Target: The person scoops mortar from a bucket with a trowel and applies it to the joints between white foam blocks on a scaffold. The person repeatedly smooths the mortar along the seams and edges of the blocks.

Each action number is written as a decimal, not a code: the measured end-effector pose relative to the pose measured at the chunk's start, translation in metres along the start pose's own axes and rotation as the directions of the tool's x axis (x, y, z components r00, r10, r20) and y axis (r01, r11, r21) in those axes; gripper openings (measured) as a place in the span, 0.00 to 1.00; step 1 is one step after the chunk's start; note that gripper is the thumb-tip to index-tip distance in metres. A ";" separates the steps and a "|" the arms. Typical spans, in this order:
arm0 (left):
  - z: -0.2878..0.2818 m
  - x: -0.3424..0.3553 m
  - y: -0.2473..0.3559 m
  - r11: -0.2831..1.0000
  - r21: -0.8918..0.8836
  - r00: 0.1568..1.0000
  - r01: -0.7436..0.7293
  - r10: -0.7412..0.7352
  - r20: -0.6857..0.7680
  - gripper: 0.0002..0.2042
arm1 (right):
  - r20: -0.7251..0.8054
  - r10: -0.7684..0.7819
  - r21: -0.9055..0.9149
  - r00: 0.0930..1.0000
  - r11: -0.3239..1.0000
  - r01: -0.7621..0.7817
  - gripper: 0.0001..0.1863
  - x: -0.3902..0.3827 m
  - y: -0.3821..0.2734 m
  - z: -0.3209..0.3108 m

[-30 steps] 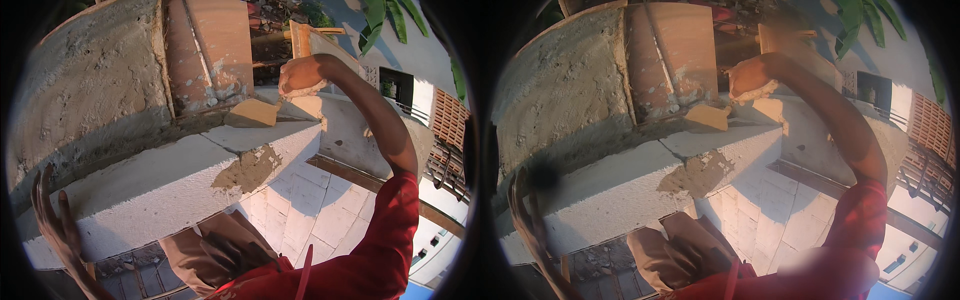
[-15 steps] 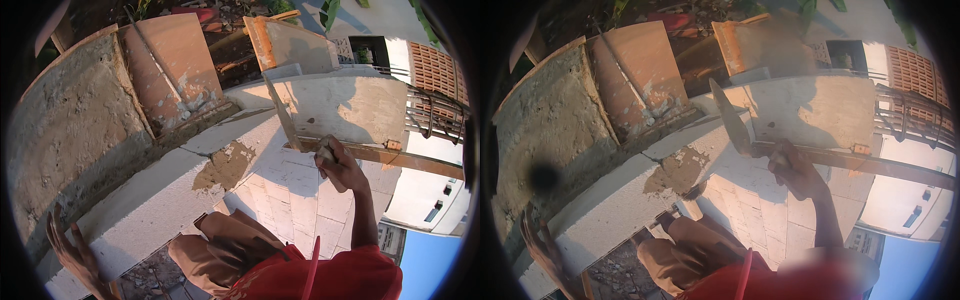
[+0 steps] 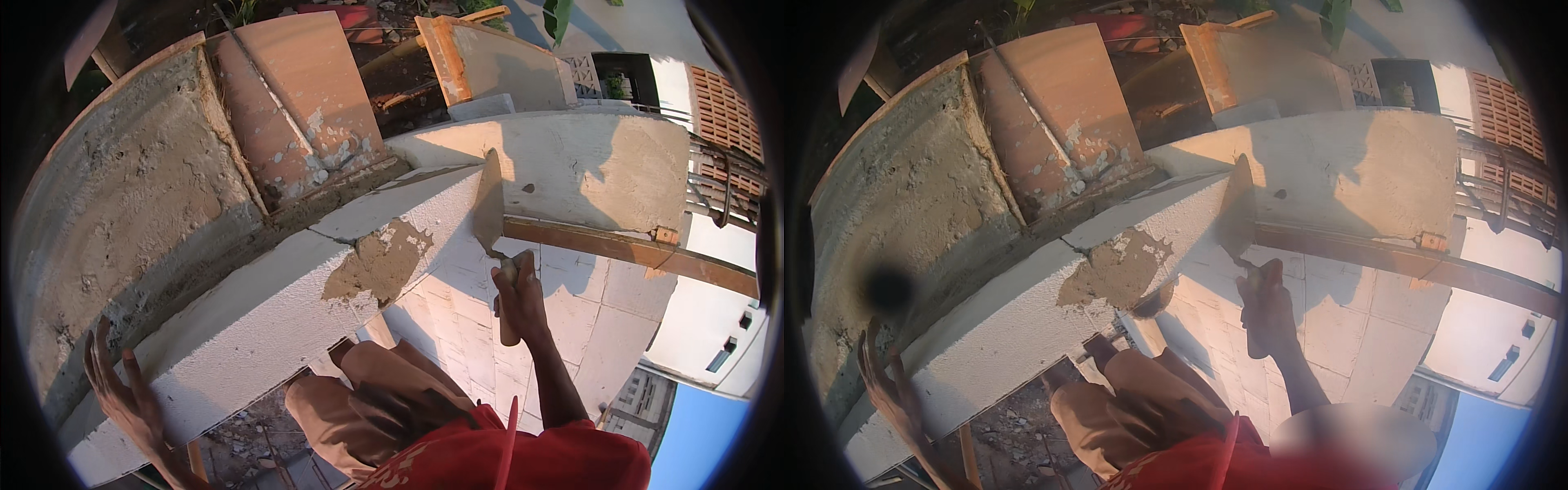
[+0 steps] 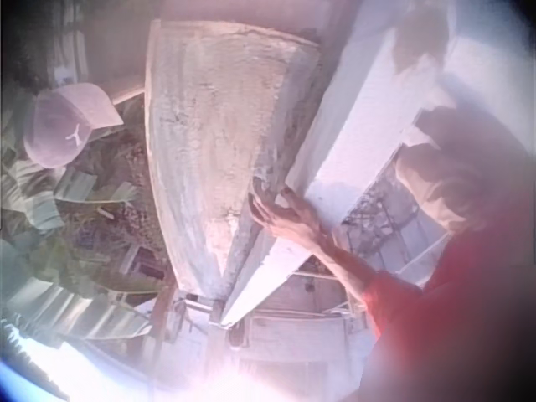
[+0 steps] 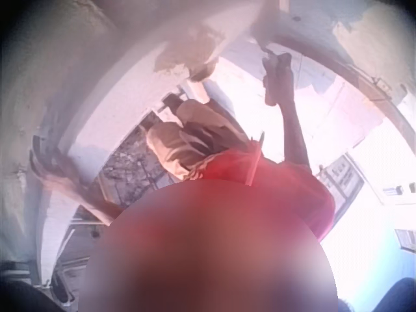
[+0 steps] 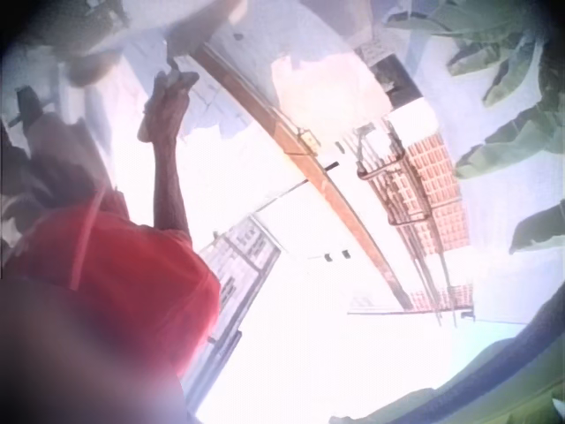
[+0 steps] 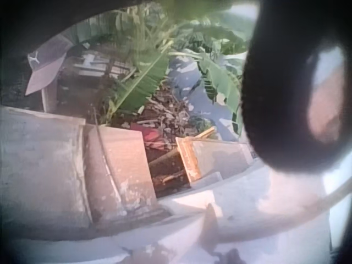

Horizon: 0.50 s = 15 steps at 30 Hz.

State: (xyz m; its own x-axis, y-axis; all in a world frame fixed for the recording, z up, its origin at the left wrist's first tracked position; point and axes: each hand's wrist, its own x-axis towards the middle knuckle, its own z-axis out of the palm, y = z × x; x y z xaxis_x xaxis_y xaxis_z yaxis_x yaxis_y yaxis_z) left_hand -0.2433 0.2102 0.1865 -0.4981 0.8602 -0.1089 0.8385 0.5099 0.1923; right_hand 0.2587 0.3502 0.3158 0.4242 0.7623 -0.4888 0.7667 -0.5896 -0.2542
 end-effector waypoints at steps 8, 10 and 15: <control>0.001 0.000 -0.001 0.999 -0.030 0.999 0.023 -0.024 -0.022 0.22 | 0.211 -0.316 -0.469 0.925 0.798 0.380 0.18 -0.003 -0.080 -0.066; 0.001 -0.001 -0.001 0.998 -0.049 0.999 0.038 -0.040 -0.031 0.22 | 0.305 -0.524 -0.487 0.795 0.631 0.603 0.25 0.024 -0.119 -0.073; 0.001 -0.001 -0.004 0.999 -0.033 0.998 -0.044 0.042 -0.041 0.23 | 0.537 -0.530 -0.683 0.656 0.182 0.707 0.26 0.115 -0.203 -0.030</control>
State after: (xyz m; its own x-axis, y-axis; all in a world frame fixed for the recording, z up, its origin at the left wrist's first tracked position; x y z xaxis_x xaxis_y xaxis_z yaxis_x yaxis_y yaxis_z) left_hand -0.2464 0.2075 0.1851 -0.4710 0.8801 -0.0606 0.8516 0.4715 0.2289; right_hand 0.1665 0.5651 0.3365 -0.3869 0.6695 -0.6340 0.7691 0.6136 0.1786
